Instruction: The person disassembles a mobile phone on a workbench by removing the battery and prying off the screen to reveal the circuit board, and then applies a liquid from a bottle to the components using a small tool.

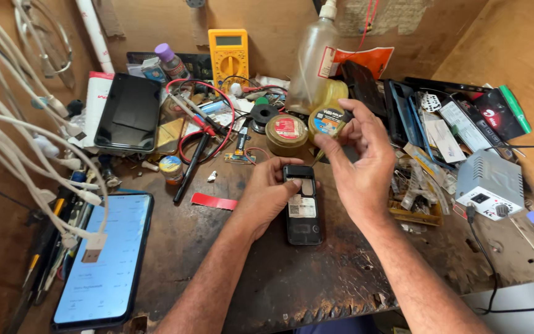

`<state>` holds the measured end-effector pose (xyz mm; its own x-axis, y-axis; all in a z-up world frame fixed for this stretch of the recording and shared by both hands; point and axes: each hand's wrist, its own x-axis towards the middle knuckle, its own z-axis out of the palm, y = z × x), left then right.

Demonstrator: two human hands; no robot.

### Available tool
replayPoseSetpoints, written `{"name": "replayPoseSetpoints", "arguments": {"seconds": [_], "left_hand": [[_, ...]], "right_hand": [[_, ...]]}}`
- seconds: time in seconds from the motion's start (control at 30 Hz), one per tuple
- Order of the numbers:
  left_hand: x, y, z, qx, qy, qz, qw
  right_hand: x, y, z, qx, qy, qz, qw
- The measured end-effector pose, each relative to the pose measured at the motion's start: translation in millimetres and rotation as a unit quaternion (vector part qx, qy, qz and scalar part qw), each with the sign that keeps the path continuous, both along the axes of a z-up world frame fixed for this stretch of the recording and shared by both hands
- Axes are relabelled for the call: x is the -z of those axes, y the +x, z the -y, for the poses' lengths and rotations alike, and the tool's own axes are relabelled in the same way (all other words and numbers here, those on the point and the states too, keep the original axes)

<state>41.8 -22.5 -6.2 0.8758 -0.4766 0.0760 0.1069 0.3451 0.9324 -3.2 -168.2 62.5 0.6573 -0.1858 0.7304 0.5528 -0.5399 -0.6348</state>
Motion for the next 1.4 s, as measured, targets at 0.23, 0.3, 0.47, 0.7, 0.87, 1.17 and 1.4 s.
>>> {"name": "replayPoseSetpoints", "arguments": {"seconds": [0.23, 0.3, 0.47, 0.7, 0.87, 1.17, 1.4], "left_hand": [[0, 1, 0, -0.003, -0.006, 0.006, 1.000], [1, 1, 0, -0.014, 0.010, 0.020, 1.000], [-1, 0, 0, 0.000, 0.001, 0.008, 1.000], [-4, -2, 0, -0.001, 0.019, 0.006, 1.000], [-4, -3, 0, -0.002, 0.005, 0.004, 1.000], [-7, 0, 0, -0.003, 0.015, 0.004, 1.000], [-7, -4, 0, -0.014, 0.027, 0.002, 1.000]], "right_hand": [[1, -1, -1, -0.061, 0.064, -0.008, 0.996], [1, -3, 0, -0.056, 0.045, -0.014, 0.997], [-6, -3, -3, -0.017, 0.032, 0.011, 0.999], [-5, -9, -9, -0.016, 0.006, 0.021, 1.000], [-3, -6, -6, -0.035, 0.045, -0.008, 0.998], [-2, -4, -2, 0.008, 0.011, 0.019, 1.000], [0, -7, -4, -0.041, 0.052, -0.014, 0.998]]}}
